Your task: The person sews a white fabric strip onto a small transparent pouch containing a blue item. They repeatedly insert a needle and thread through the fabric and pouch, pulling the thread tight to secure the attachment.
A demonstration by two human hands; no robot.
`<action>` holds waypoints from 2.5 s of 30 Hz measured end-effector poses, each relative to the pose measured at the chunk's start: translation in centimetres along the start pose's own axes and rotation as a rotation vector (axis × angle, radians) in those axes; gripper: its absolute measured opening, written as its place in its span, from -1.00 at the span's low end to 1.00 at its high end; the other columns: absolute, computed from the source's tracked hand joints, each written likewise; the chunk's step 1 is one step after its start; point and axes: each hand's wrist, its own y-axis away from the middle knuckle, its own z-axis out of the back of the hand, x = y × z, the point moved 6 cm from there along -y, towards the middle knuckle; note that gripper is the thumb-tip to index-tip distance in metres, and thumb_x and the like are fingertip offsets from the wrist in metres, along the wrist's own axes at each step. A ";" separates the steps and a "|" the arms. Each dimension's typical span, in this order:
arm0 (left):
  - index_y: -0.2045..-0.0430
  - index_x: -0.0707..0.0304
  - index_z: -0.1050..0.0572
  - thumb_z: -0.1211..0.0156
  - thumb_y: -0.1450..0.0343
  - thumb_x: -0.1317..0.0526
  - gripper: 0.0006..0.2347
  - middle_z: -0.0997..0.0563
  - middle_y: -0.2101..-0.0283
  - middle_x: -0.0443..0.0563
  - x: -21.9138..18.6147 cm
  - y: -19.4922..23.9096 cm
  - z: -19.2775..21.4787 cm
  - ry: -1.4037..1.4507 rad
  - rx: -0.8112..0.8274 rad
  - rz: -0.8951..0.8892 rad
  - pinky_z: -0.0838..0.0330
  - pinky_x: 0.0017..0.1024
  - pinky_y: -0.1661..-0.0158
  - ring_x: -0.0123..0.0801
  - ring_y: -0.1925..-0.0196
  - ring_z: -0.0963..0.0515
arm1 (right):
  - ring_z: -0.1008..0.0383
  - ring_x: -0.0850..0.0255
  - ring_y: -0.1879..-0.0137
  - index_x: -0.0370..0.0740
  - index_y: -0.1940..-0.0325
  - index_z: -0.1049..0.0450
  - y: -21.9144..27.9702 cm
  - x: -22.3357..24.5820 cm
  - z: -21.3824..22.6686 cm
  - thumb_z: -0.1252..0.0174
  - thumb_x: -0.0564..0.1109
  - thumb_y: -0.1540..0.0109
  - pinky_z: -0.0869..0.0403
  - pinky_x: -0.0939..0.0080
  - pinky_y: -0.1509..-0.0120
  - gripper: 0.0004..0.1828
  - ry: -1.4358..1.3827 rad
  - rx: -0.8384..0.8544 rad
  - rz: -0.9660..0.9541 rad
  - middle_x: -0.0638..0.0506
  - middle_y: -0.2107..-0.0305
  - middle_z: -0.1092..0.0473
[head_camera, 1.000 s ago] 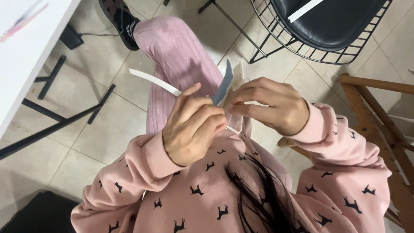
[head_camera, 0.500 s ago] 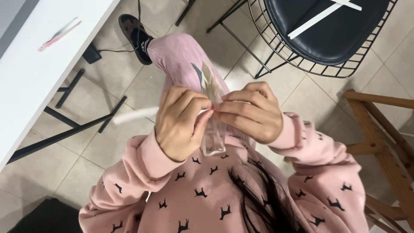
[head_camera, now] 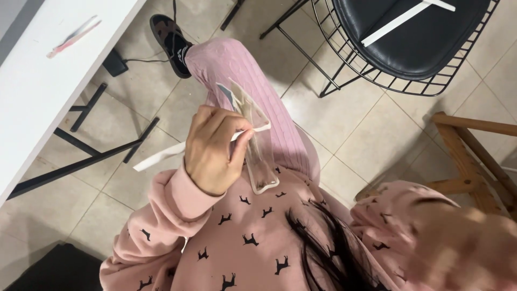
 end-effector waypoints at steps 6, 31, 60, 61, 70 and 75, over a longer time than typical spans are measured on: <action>0.38 0.21 -0.53 -0.24 -0.48 0.28 -0.95 -0.57 0.34 -0.03 -0.2 0.2 -0.9 0.049 0.017 0.000 -0.45 -0.25 0.11 -0.04 0.22 -0.52 | -0.65 0.28 0.45 -0.08 0.34 -0.50 8.1 -1.0 3.7 -0.21 -0.28 -0.08 -0.66 0.21 0.25 -0.87 0.260 -0.022 -0.043 0.11 0.52 -0.45; 0.41 0.12 -0.62 -0.34 -0.38 0.31 -0.98 -0.66 0.31 -0.07 2.9 -0.2 -1.8 0.099 0.103 -0.046 -0.60 -0.28 0.16 -0.12 0.24 -0.63 | -0.60 0.05 0.34 -0.34 0.29 -0.55 -7.1 -19.3 -2.7 -0.27 -0.30 -0.29 -0.51 0.22 0.21 -0.94 0.518 -0.031 -0.064 -0.12 0.35 -0.57; 0.48 0.19 -0.55 -0.32 -0.28 0.43 -0.89 -0.58 0.37 -0.02 2.2 -0.1 -2.0 0.177 0.072 0.076 -0.57 -0.34 0.21 -0.14 0.30 -0.61 | -0.25 0.32 0.73 -0.26 0.27 -0.55 -3.8 -20.3 -4.0 -0.24 -0.26 -0.26 -0.31 0.49 0.50 -0.98 0.426 -0.112 -0.377 0.13 0.81 -0.41; 0.48 0.19 -0.55 -0.32 -0.28 0.43 -0.89 -0.58 0.37 -0.02 2.1 -0.1 -2.0 0.176 0.071 0.074 -0.57 -0.34 0.21 -0.14 0.30 -0.61 | -0.25 0.32 0.73 -0.26 0.27 -0.55 -3.5 -20.7 -4.0 -0.24 -0.26 -0.26 -0.31 0.49 0.50 -0.98 0.427 -0.112 -0.375 0.13 0.81 -0.41; 0.46 0.19 -0.56 -0.33 -0.31 0.40 -0.92 -0.60 0.38 -0.02 1.7 0.9 -2.4 0.141 0.048 0.072 -0.60 -0.31 0.25 -0.16 0.33 -0.63 | -0.32 0.12 0.74 -0.23 0.22 -0.53 -1.9 -21.4 -5.3 -0.20 -0.22 -0.26 -0.40 0.30 0.52 -0.96 0.667 -0.187 -0.294 0.11 0.78 -0.36; 0.44 0.22 -0.58 -0.33 -0.28 0.45 -0.89 -0.60 0.38 0.01 0.9 0.9 -2.7 0.162 0.063 0.044 -0.59 -0.27 0.22 -0.09 0.30 -0.65 | -0.43 0.09 0.68 -0.20 0.20 -0.51 -2.3 -21.1 -5.5 -0.17 -0.19 -0.29 -0.45 0.20 0.50 -0.95 0.779 -0.183 -0.247 0.13 0.70 -0.46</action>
